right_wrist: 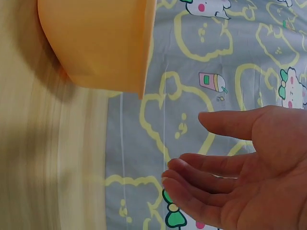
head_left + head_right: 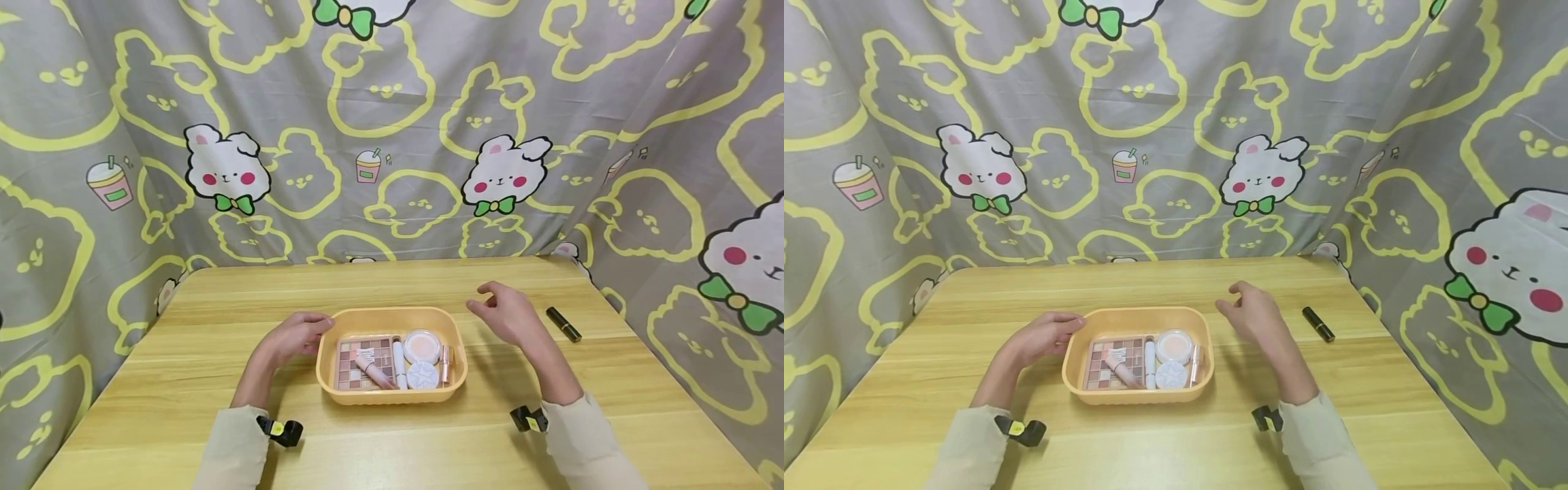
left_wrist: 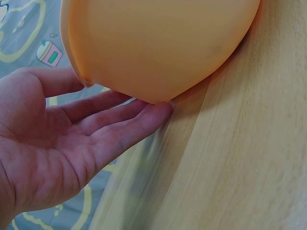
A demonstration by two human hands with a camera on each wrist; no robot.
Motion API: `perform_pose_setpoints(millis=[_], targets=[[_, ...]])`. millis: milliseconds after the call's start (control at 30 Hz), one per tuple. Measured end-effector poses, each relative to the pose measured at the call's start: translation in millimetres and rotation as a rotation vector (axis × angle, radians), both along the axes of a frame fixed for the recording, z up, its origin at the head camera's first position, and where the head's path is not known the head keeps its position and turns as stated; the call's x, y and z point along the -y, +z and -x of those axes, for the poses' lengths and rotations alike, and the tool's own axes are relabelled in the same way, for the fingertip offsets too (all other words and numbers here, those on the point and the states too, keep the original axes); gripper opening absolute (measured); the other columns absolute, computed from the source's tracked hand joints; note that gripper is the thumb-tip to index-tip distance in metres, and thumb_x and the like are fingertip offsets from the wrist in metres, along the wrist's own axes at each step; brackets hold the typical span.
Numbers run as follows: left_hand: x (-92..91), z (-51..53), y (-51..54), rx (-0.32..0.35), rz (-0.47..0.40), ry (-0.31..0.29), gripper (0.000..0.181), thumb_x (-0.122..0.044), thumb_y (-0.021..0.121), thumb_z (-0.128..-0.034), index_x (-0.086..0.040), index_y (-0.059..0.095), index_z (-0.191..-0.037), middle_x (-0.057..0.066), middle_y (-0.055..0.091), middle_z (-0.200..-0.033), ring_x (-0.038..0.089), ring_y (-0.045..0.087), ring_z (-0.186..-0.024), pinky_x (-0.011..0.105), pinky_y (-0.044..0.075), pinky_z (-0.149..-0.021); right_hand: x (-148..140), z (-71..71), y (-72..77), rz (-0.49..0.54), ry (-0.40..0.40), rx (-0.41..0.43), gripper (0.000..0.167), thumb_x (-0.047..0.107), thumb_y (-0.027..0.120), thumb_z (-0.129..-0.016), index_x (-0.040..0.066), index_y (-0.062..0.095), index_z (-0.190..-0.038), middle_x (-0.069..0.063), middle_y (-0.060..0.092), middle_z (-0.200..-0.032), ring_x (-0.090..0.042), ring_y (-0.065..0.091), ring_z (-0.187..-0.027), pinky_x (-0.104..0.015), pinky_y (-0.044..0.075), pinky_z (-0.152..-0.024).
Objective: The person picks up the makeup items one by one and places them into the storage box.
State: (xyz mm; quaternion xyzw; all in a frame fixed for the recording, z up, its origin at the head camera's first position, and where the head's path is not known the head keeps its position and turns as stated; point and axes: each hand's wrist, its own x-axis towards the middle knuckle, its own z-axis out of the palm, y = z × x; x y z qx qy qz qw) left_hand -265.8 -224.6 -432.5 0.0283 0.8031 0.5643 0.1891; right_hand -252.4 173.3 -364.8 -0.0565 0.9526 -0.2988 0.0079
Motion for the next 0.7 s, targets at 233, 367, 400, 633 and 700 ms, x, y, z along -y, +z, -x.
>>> perform_pose_setpoints(millis=[233,367,400,633,700], targets=[[0.3,-0.4,-0.5,0.000,0.002,0.002,0.052,-0.031,0.052,-0.1061,0.008,0.051,-0.141,0.024,0.061,-0.136,0.032,0.063,-0.123,0.044,0.057,-0.097,-9.8,2.9,-0.8,0.004,-0.018,0.004,0.060,0.042,0.055,-0.103,-0.003,0.050,-0.143,-0.028,0.066,-0.123,-0.040,0.066,-0.107,-0.051,0.056,-0.084],[0.2,-0.3,-0.5,0.000,0.000,0.003,0.052,-0.031,0.052,-0.1061,0.008,0.051,-0.141,0.024,0.061,-0.137,0.032,0.063,-0.123,0.044,0.057,-0.097,-14.3,4.2,-0.7,-0.003,-0.031,-0.001,0.059,0.042,0.054,-0.104,-0.003,0.050,-0.142,-0.029,0.066,-0.124,-0.041,0.066,-0.108,-0.052,0.056,-0.084],[0.2,-0.4,-0.6,0.000,-0.001,0.003,0.052,-0.031,0.052,-0.1061,0.008,0.051,-0.141,0.024,0.061,-0.137,0.032,0.063,-0.123,0.043,0.057,-0.097,-15.2,4.4,-0.7,-0.004,-0.034,0.001,0.059,0.042,0.054,-0.104,-0.003,0.050,-0.142,-0.030,0.065,-0.124,-0.041,0.066,-0.108,-0.052,0.055,-0.085],[0.0,-0.2,-0.3,-0.001,-0.009,0.002,0.051,-0.030,0.052,-0.1062,0.009,0.051,-0.140,0.025,0.061,-0.136,0.031,0.064,-0.121,0.043,0.058,-0.095,-21.0,5.7,-1.6,-0.005,-0.044,-0.007,0.058,0.040,0.053,-0.104,-0.003,0.050,-0.143,-0.031,0.064,-0.125,-0.043,0.064,-0.111,-0.054,0.055,-0.087],[0.0,-0.2,-0.3,-0.001,-0.006,0.001,0.051,-0.030,0.052,-0.1062,0.009,0.051,-0.140,0.024,0.061,-0.136,0.032,0.064,-0.122,0.043,0.058,-0.095,-22.2,6.5,-2.1,-0.001,-0.043,-0.008,0.057,0.039,0.054,-0.104,-0.004,0.050,-0.142,-0.031,0.064,-0.125,-0.044,0.064,-0.111,-0.055,0.054,-0.087]])
